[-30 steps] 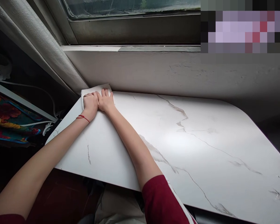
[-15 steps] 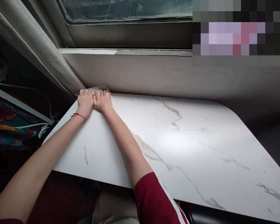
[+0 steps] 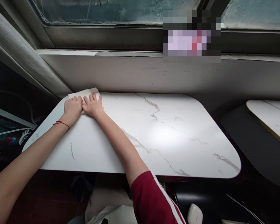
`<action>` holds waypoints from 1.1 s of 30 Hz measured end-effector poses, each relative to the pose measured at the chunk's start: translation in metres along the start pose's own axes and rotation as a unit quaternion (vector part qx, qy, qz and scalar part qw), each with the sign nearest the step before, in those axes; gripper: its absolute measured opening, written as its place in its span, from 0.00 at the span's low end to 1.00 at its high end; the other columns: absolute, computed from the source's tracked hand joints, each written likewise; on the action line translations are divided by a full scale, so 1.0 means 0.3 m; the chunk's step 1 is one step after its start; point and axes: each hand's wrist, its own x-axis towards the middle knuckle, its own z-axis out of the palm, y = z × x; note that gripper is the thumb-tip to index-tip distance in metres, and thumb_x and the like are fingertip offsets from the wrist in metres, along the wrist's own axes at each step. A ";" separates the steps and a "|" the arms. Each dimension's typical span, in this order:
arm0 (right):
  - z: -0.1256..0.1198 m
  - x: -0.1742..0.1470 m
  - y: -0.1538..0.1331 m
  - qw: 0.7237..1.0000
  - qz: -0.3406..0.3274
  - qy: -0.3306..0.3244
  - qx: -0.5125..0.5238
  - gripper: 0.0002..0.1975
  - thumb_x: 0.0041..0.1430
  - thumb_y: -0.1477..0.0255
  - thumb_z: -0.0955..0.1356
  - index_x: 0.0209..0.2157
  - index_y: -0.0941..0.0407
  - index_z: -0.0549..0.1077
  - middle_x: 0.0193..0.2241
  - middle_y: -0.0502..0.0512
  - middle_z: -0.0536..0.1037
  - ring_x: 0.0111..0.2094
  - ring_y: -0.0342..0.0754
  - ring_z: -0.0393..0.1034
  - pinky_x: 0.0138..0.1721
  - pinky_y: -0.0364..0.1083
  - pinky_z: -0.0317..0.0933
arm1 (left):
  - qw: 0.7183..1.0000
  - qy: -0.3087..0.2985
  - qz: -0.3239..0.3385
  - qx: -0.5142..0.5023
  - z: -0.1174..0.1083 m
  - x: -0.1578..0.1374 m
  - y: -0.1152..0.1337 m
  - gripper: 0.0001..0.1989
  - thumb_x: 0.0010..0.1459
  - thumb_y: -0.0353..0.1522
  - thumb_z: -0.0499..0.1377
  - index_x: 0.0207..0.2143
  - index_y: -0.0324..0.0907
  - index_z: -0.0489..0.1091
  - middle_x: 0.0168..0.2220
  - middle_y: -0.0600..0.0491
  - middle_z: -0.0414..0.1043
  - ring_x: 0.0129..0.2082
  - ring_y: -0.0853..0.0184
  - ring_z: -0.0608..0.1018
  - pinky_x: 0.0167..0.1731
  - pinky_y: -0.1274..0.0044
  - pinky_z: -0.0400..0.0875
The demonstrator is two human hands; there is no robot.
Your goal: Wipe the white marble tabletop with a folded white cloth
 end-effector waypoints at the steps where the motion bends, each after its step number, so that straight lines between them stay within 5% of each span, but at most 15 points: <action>1: -0.003 -0.019 0.001 1.000 -0.001 0.005 -0.003 0.26 0.70 0.66 0.55 0.66 0.59 0.60 0.67 0.71 0.59 0.68 0.61 0.51 0.63 0.65 0.48 | 1.000 0.006 0.001 -0.005 -0.002 -0.017 0.006 0.22 0.69 0.30 0.39 0.53 0.30 0.67 0.51 0.31 0.73 0.52 0.48 0.74 0.48 0.65 0.65; 8: -0.053 -0.198 -0.017 0.999 -0.017 0.014 -0.032 0.27 0.71 0.66 0.56 0.66 0.63 0.59 0.66 0.77 0.59 0.67 0.66 0.52 0.61 0.67 0.49 | 0.999 0.031 0.012 -0.026 -0.055 -0.176 0.068 0.22 0.68 0.30 0.41 0.52 0.30 0.70 0.50 0.32 0.74 0.51 0.48 0.75 0.46 0.64 0.66; 19: -0.189 -0.665 -0.057 0.997 -0.023 -0.010 -0.074 0.32 0.69 0.64 0.57 0.67 0.71 0.56 0.64 0.84 0.60 0.65 0.74 0.55 0.58 0.72 0.53 | 0.989 0.062 0.131 -0.017 -0.131 -0.526 0.194 0.22 0.64 0.26 0.45 0.57 0.33 0.67 0.57 0.31 0.70 0.56 0.50 0.73 0.49 0.64 0.70; 28: -0.252 -0.888 -0.084 0.994 0.025 -0.028 -0.106 0.35 0.65 0.63 0.60 0.68 0.68 0.59 0.63 0.82 0.63 0.65 0.77 0.55 0.60 0.76 0.50 | 0.947 0.125 0.224 -0.192 -0.115 -0.648 0.263 0.18 0.68 0.30 0.45 0.54 0.35 0.67 0.56 0.34 0.69 0.58 0.50 0.71 0.55 0.59 0.70; 33: -0.239 -0.888 -0.041 0.991 0.054 -0.029 -0.121 0.37 0.63 0.63 0.62 0.67 0.71 0.59 0.63 0.86 0.61 0.65 0.81 0.53 0.58 0.78 0.50 | 0.927 0.122 0.258 -0.242 -0.089 -0.600 0.307 0.20 0.66 0.28 0.44 0.57 0.33 0.64 0.58 0.34 0.67 0.60 0.50 0.68 0.57 0.57 0.68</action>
